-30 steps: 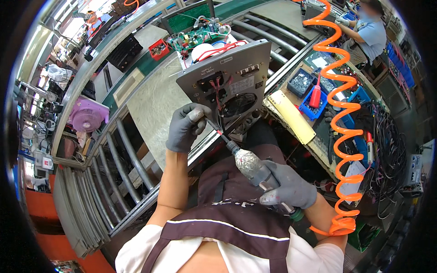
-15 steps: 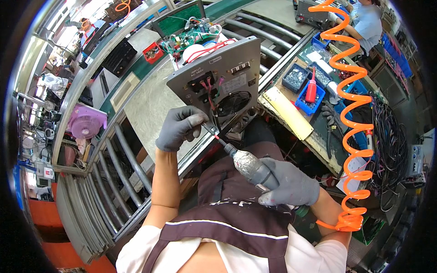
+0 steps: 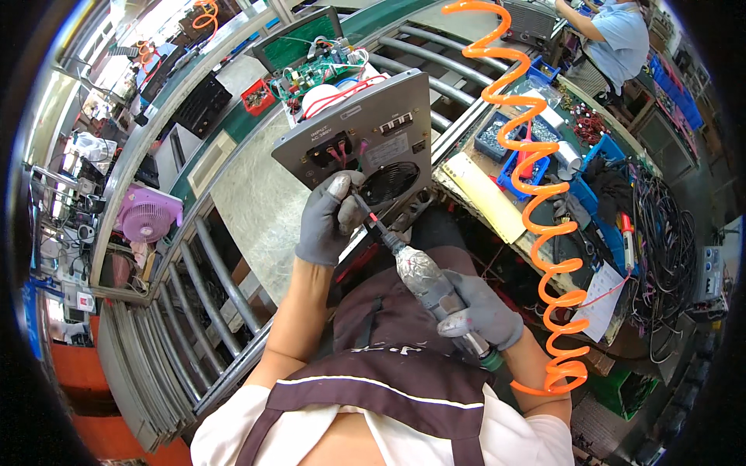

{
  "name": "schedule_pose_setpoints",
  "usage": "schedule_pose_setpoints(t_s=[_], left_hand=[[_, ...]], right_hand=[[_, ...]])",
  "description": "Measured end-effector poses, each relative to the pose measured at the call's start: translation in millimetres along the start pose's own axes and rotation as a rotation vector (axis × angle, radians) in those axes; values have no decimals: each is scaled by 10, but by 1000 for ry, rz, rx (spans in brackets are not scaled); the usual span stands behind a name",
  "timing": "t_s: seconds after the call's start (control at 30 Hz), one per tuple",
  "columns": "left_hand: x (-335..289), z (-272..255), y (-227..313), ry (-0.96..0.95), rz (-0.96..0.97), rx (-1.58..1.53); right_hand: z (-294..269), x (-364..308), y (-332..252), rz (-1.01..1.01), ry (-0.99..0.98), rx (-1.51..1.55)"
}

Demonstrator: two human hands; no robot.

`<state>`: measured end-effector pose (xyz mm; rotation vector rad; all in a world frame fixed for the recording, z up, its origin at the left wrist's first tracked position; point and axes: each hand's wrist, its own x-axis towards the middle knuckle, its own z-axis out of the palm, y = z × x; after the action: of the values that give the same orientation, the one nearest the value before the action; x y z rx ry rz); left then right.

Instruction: The person assembles an electronic device on a factory workbench. They handle a metal casing, apply a label, and use a power drill to secure internal components. The person also connects wires to a circuit board and adjusts various parts within the device.

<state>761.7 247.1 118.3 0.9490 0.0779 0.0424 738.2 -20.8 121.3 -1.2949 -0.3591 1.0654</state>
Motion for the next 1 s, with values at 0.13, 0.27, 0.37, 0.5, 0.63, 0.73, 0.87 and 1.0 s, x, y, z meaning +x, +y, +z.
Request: schedule_pose_setpoints(t_s=[0.13,0.27,0.37,0.5,0.63,0.73,0.87,1.0], left_hand=[[38,-20,54,-73,-43,171],[31,112,-11,64,70,97],[117,164,-141,422,341,621],[260,98,-248,535,596,1425],[381,128,-235,505,593,1442],[362,102,-242,454,626,1470],[253,-59,-283,654,685,892],[180,-139,-287,645,614,667]], right_hand=[[-9,-44,-136,-48,11,-36],[-71,-6,23,14,-8,225],[-126,14,46,-39,44,250],[-48,-71,-146,-100,87,338],[31,-101,-289,-106,98,310],[76,-111,-275,-85,98,288],[51,-69,-189,-47,90,228],[123,33,-196,-65,77,97]])
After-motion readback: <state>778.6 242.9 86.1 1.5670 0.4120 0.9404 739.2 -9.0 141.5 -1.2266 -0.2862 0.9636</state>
